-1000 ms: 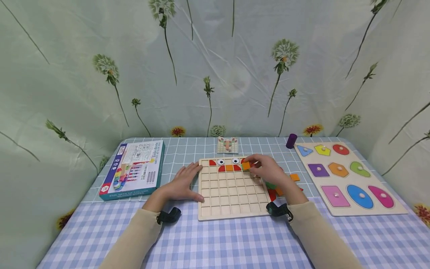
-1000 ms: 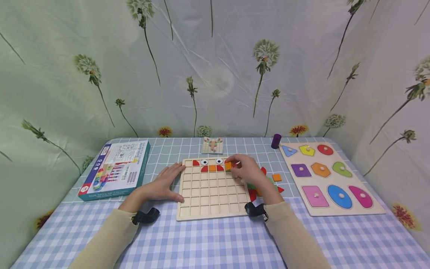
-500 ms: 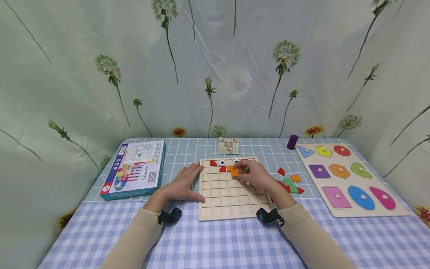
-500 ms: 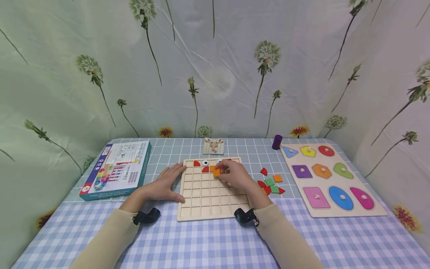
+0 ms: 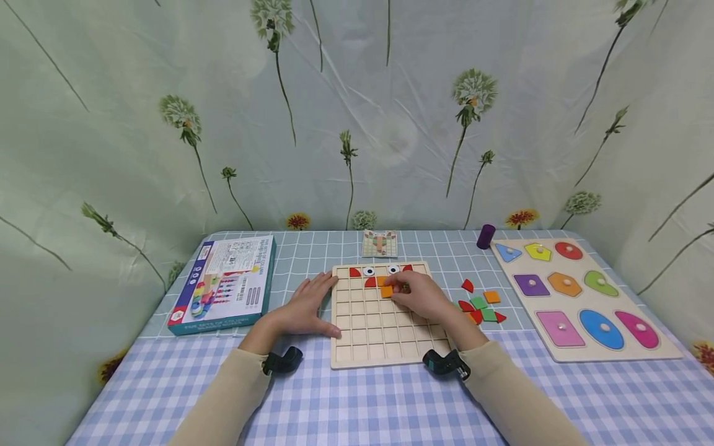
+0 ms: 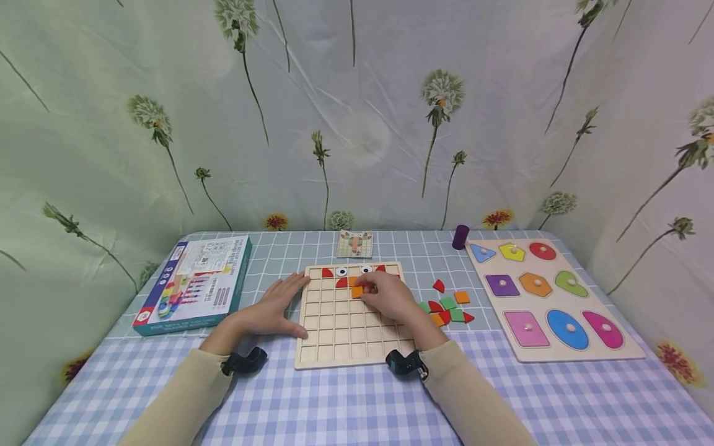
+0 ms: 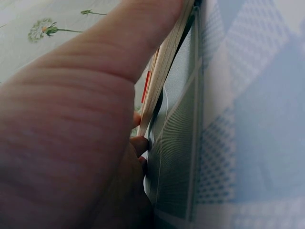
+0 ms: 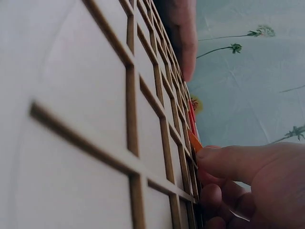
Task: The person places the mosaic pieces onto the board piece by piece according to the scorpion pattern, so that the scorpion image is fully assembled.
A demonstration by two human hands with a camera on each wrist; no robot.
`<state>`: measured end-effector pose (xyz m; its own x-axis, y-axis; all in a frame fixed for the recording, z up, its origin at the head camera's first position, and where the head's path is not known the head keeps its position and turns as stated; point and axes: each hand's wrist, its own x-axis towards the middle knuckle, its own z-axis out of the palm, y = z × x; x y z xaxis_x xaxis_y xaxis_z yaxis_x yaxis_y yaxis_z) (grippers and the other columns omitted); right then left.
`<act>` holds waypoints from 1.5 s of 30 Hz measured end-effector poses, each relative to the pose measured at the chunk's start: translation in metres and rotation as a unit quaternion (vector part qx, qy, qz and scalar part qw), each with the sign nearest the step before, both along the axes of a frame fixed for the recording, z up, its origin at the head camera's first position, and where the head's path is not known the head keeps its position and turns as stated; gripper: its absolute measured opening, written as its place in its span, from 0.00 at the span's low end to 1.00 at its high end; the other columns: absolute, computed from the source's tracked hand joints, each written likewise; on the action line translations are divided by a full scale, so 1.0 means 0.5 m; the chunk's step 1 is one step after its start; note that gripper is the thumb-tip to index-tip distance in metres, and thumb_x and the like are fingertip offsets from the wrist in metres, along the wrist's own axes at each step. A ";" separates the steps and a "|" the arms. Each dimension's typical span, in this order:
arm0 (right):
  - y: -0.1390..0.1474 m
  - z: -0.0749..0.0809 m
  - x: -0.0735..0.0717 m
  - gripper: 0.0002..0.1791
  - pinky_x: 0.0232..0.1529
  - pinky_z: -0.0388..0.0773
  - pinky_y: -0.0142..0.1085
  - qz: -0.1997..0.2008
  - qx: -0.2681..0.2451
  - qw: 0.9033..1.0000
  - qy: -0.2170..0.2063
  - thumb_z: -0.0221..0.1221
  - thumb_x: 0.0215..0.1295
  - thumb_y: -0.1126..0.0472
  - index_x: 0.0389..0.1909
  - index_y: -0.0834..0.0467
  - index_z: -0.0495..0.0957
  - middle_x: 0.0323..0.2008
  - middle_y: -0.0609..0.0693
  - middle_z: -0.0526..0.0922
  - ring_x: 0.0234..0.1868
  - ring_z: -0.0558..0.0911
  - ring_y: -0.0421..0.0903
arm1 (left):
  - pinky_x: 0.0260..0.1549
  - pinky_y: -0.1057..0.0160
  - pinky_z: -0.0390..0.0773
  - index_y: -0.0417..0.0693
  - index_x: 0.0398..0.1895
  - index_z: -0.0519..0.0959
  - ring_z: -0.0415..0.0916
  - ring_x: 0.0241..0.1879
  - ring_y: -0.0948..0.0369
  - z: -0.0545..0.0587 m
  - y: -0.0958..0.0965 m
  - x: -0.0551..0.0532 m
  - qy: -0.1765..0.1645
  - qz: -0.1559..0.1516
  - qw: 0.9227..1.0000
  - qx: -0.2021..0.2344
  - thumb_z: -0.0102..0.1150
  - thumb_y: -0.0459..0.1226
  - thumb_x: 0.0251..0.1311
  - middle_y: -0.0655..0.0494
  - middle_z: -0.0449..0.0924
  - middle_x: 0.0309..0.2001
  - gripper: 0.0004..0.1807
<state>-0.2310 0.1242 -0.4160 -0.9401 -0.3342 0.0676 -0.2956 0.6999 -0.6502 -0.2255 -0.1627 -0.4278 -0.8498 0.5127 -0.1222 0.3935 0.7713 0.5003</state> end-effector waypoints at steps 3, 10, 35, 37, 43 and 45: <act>-0.002 -0.001 0.000 0.11 0.38 0.70 0.34 0.002 0.005 1.000 0.000 0.65 0.64 0.64 0.46 0.53 0.84 0.30 0.45 0.78 0.34 0.73 0.42 | 0.78 0.40 0.34 0.45 0.81 0.46 0.34 0.81 0.45 -0.002 -0.001 0.000 0.000 -0.001 1.000 -0.002 0.75 0.62 0.43 0.44 0.39 0.82 0.68; -0.002 0.000 0.001 0.11 0.40 0.71 0.35 0.000 0.004 1.000 0.002 0.64 0.64 0.64 0.47 0.52 0.84 0.31 0.45 0.79 0.35 0.74 0.43 | 0.78 0.40 0.34 0.45 0.80 0.47 0.34 0.81 0.45 0.001 0.000 0.001 0.005 -0.004 1.000 0.002 0.75 0.61 0.44 0.43 0.40 0.82 0.67; 0.024 0.011 -0.004 0.09 0.45 0.77 0.36 0.042 -0.027 0.998 -0.048 0.62 0.68 0.62 0.47 0.51 0.85 0.40 0.46 0.84 0.39 0.77 0.43 | 0.78 0.40 0.35 0.44 0.80 0.47 0.34 0.81 0.45 0.003 0.002 0.001 0.004 -0.009 1.000 0.003 0.75 0.61 0.44 0.43 0.40 0.82 0.67; 0.024 0.013 -0.006 0.09 0.43 0.77 0.35 0.044 -0.032 0.997 -0.056 0.62 0.69 0.60 0.48 0.51 0.85 0.41 0.46 0.84 0.38 0.77 0.43 | 0.78 0.39 0.35 0.44 0.80 0.47 0.34 0.81 0.45 0.004 0.001 0.001 0.003 -0.008 1.000 0.004 0.75 0.61 0.44 0.43 0.40 0.82 0.67; 0.040 0.022 -0.011 0.12 0.36 0.78 0.34 0.066 -0.046 0.992 -0.099 0.60 0.70 0.58 0.52 0.52 0.83 0.44 0.49 0.85 0.32 0.80 0.43 | 0.78 0.39 0.35 0.44 0.80 0.47 0.34 0.81 0.45 0.005 0.000 0.000 0.003 -0.008 1.000 0.006 0.75 0.61 0.44 0.43 0.40 0.82 0.67; 0.050 0.025 -0.013 0.14 0.36 0.78 0.34 0.077 -0.051 0.990 -0.109 0.60 0.71 0.57 0.54 0.53 0.82 0.45 0.50 0.86 0.31 0.82 0.43 | 0.78 0.39 0.35 0.44 0.80 0.47 0.34 0.81 0.45 0.004 0.000 0.000 0.004 -0.010 1.000 0.005 0.75 0.61 0.44 0.43 0.40 0.82 0.67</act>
<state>-0.2377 0.1495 -0.4033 -0.8745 -0.4765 -0.0905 -0.2384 0.5848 -0.7754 -0.2255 -0.1625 -0.4256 -0.8403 0.5306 -0.1109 0.4123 0.7584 0.5048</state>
